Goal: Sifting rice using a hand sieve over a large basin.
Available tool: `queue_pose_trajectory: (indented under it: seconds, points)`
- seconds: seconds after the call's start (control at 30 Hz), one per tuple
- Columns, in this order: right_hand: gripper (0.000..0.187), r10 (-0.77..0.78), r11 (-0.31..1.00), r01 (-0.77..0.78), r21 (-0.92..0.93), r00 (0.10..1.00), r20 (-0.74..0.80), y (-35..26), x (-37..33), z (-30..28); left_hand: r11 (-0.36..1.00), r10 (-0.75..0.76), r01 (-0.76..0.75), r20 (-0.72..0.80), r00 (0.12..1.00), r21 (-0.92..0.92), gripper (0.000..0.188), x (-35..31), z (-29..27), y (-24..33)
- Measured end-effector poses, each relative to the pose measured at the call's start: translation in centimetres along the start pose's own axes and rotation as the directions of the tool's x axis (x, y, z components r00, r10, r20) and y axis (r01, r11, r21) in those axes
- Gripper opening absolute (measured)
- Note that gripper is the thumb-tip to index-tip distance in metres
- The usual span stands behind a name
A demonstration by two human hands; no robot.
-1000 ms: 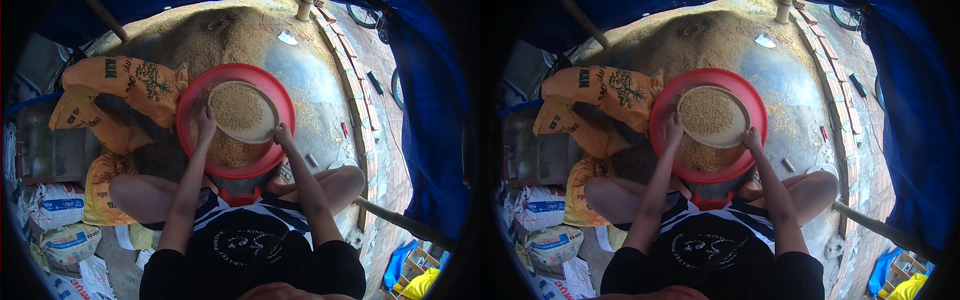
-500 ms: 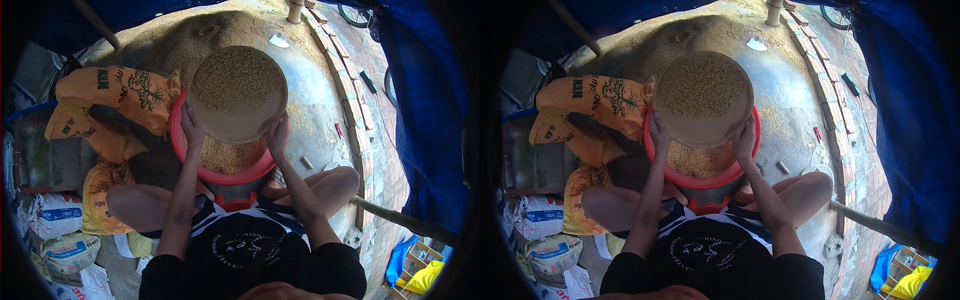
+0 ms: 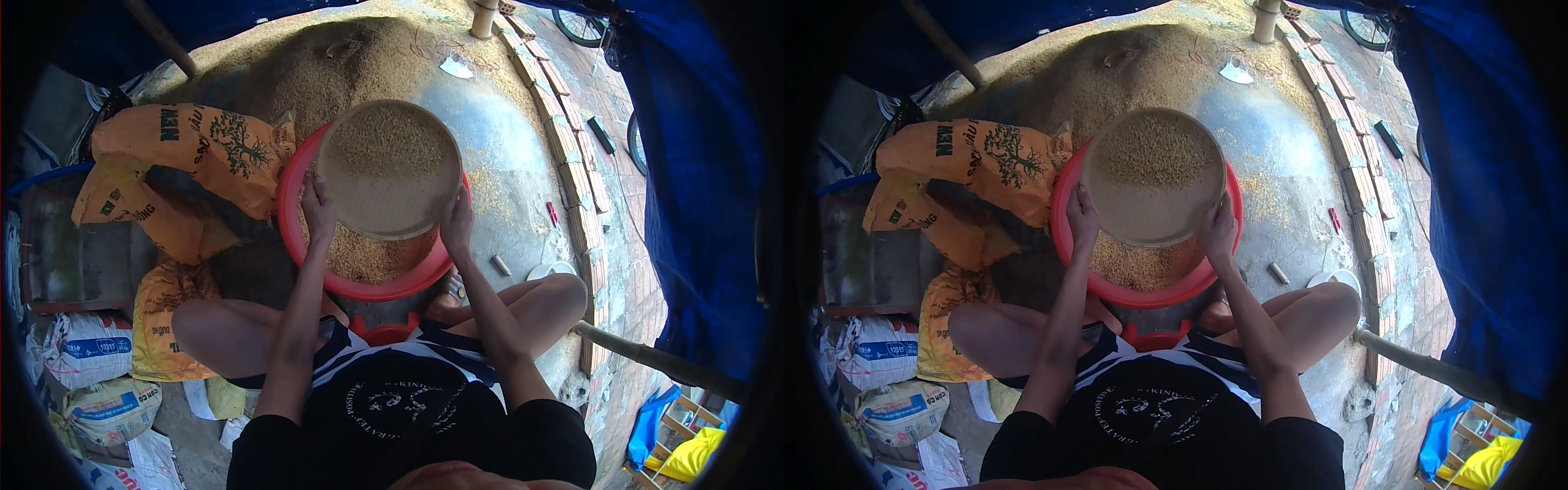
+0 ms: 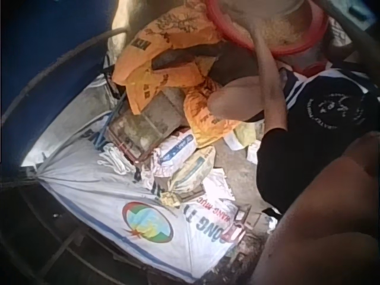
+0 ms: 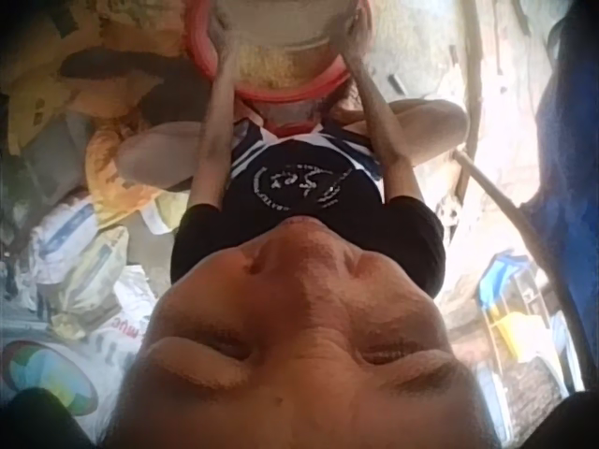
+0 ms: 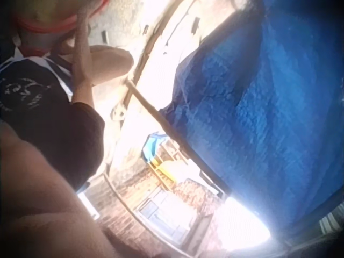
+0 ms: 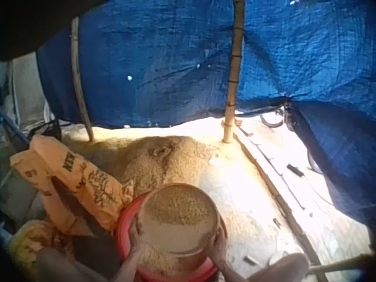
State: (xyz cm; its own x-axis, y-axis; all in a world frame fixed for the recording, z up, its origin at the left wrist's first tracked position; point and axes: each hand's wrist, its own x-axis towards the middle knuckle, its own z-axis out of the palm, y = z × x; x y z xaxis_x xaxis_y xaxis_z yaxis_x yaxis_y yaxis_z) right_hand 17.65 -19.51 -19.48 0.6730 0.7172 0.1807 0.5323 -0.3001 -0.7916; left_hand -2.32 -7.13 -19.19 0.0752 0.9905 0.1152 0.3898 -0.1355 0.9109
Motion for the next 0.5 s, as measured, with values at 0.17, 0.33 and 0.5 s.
queue_pose_trajectory:
  seconds: [0.17,0.33,0.5]
  points:
    - [0.030,0.007,0.968,0.013,0.252,0.997,-0.078,-2.3,0.5,-0.8,0.928,0.166,-0.181,-0.074,0.983,-0.324,0.028,1.4,-0.6,1.2]
    - [0.028,0.073,0.992,-0.065,-0.109,0.995,0.070,3.8,-0.2,1.7,0.996,0.083,-0.081,-0.070,0.994,0.027,0.025,-0.4,2.3,-5.5]
    - [0.028,0.010,0.992,-0.002,-0.127,0.998,0.063,2.4,-0.2,1.5,0.989,-0.126,0.119,0.069,0.990,0.091,0.022,0.3,0.5,-3.7]
